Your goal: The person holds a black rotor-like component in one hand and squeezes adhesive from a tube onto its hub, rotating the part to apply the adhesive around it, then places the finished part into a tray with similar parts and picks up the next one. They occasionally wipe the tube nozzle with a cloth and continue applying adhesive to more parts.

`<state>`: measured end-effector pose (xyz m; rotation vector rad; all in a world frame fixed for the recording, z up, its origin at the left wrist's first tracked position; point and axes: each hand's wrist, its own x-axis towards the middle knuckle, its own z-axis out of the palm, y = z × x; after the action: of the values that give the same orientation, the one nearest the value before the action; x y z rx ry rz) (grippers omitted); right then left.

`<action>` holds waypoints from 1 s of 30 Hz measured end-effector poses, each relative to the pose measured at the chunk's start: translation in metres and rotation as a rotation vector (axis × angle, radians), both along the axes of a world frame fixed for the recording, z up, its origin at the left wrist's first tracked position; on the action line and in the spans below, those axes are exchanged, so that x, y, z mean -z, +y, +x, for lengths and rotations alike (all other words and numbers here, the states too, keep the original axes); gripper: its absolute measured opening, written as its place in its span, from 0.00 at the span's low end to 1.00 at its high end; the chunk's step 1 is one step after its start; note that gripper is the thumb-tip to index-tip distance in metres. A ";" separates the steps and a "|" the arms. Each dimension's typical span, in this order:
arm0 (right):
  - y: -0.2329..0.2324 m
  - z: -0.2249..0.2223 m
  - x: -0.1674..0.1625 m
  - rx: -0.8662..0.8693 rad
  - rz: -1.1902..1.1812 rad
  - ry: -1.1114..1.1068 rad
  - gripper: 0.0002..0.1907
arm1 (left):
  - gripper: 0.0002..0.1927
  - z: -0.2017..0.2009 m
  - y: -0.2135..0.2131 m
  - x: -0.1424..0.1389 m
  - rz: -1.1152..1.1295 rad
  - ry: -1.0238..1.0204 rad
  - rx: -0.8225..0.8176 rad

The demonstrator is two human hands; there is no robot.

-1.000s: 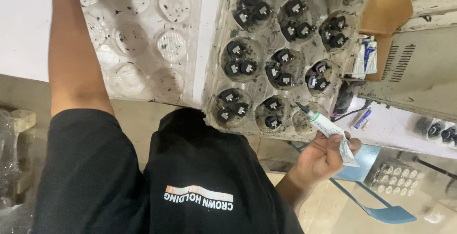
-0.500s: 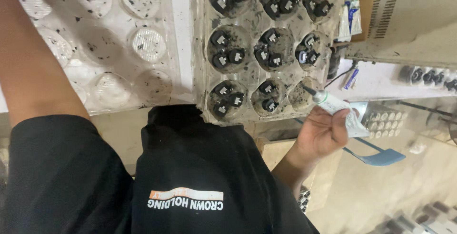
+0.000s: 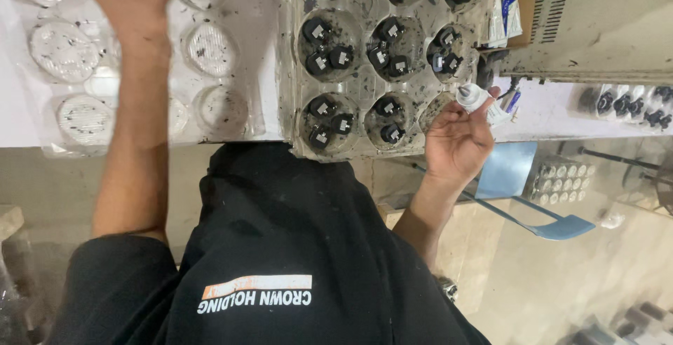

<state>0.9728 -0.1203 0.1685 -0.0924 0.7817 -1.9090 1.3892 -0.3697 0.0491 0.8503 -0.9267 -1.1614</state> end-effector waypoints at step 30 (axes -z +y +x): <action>-0.004 0.120 -0.067 0.530 -0.359 1.467 0.15 | 0.26 -0.093 0.166 -0.179 0.018 0.066 0.559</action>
<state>1.0932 -0.1241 0.2355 -1.7998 1.4455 -2.2799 1.2957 -0.2039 0.2280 0.5726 -1.1380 -1.6670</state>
